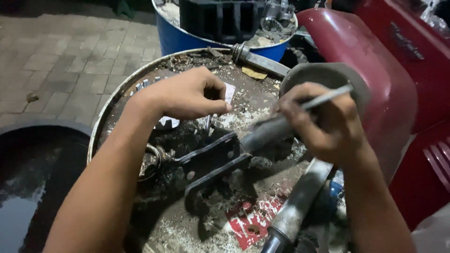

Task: The person cleans a cylindrical mechanical component using a wire brush and a rag. They scrub the surface of the part and wipe it down, then place it on a metal tray alongside other disassembled parts.

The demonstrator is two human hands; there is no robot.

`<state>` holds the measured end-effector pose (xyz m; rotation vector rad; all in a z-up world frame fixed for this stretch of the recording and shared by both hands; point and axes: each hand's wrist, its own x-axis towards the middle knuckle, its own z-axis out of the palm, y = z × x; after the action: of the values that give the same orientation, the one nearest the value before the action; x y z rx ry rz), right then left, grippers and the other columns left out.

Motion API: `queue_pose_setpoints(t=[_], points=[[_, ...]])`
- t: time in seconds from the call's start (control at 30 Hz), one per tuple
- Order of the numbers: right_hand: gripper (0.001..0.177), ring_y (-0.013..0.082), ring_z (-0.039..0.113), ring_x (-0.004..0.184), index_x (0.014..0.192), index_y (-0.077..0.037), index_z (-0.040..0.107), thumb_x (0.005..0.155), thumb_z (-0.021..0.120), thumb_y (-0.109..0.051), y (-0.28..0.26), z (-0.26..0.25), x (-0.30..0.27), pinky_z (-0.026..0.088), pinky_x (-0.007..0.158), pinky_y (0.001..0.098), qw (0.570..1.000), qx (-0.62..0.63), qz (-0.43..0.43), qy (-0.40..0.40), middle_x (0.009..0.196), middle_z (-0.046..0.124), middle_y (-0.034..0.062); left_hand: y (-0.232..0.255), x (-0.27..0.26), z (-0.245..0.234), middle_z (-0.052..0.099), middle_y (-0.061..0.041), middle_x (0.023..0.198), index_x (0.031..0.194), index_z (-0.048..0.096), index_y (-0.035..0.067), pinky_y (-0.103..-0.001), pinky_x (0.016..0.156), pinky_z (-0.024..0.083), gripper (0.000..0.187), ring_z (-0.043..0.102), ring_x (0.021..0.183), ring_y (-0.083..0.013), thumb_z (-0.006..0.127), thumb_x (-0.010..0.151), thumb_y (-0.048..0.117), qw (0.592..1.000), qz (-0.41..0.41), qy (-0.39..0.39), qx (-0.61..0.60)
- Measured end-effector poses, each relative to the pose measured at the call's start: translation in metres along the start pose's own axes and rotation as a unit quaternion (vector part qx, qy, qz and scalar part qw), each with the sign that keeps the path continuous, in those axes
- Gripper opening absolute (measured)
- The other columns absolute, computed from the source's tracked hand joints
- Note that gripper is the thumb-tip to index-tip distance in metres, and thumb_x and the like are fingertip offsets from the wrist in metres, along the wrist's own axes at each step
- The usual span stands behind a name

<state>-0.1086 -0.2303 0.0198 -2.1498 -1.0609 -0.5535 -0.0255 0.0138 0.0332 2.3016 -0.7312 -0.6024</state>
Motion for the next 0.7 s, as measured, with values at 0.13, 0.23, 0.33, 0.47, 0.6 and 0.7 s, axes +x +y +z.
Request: queue_pose_setpoints(t=[0.13, 0.23, 0.33, 0.47, 0.6, 0.7], points=[[0.014, 0.0242, 0.082, 0.094, 0.101, -0.004, 0.068, 0.089, 0.063, 0.003, -0.007, 0.012, -0.002, 0.072, 0.082, 0.0316, 0.990, 0.129, 0.002, -0.053, 0.107, 0.077, 0.0155, -0.003, 0.002, 0.000, 0.048, -0.001, 0.062, 0.070, 0.055, 0.008, -0.029, 0.046, 0.032, 0.042, 0.040, 0.052, -0.0136, 0.069, 0.104, 0.028, 0.999, 0.032, -0.007, -0.009], [0.013, 0.0184, 0.082, 0.077, 0.096, -0.006, 0.071, 0.089, 0.060, -0.002, -0.004, 0.006, 0.002, 0.069, 0.069, 0.0282, 0.988, 0.059, 0.074, -0.118, 0.092, 0.080, 0.0084, 0.002, 0.001, 0.000, 0.060, -0.001, 0.071, 0.079, 0.068, 0.010, -0.031, 0.058, 0.040, 0.029, 0.050, 0.062, -0.0140, 0.066, 0.098, 0.032, 0.998, 0.043, -0.016, 0.048], [0.005, 0.0176, 0.069, 0.071, 0.091, -0.003, 0.070, 0.094, 0.066, -0.003, -0.011, -0.003, -0.001, 0.055, 0.064, 0.0281, 0.995, -0.073, 0.060, -0.045, 0.082, 0.072, 0.0064, 0.005, 0.000, 0.000, 0.063, -0.003, 0.076, 0.089, 0.073, 0.008, -0.031, 0.054, 0.040, 0.028, 0.051, 0.061, -0.0145, 0.066, 0.098, 0.034, 0.999, 0.000, -0.003, 0.044], [0.010, 0.0238, 0.077, 0.094, 0.100, -0.003, 0.068, 0.093, 0.060, -0.004, -0.022, 0.018, 0.001, 0.066, 0.086, 0.0349, 0.991, 0.102, 0.002, -0.090, 0.101, 0.075, 0.0118, 0.007, 0.002, 0.001, 0.064, -0.002, 0.073, 0.088, 0.074, 0.010, -0.030, 0.057, 0.040, 0.033, 0.049, 0.062, -0.0137, 0.063, 0.098, 0.039, 0.999, 0.000, -0.015, 0.052], [0.020, 0.0169, 0.080, 0.094, 0.101, -0.010, 0.073, 0.093, 0.057, -0.002, -0.014, -0.002, 0.007, 0.065, 0.087, 0.0292, 0.991, 0.026, 0.043, -0.125, 0.103, 0.079, 0.0064, 0.000, 0.005, 0.001, 0.059, -0.002, 0.069, 0.083, 0.074, 0.008, -0.034, 0.059, 0.037, 0.038, 0.047, 0.062, -0.0150, 0.064, 0.096, 0.043, 0.998, 0.022, -0.012, 0.057], [0.009, 0.0198, 0.076, 0.085, 0.097, -0.003, 0.069, 0.095, 0.061, -0.006, -0.015, -0.006, -0.006, 0.063, 0.078, 0.0299, 0.999, 0.015, 0.042, -0.027, 0.095, 0.076, 0.0112, -0.006, 0.009, 0.001, 0.047, -0.001, 0.060, 0.064, 0.052, 0.010, -0.034, 0.055, 0.032, 0.050, 0.038, 0.056, -0.0144, 0.066, 0.101, 0.040, 0.997, 0.055, -0.015, 0.050]])
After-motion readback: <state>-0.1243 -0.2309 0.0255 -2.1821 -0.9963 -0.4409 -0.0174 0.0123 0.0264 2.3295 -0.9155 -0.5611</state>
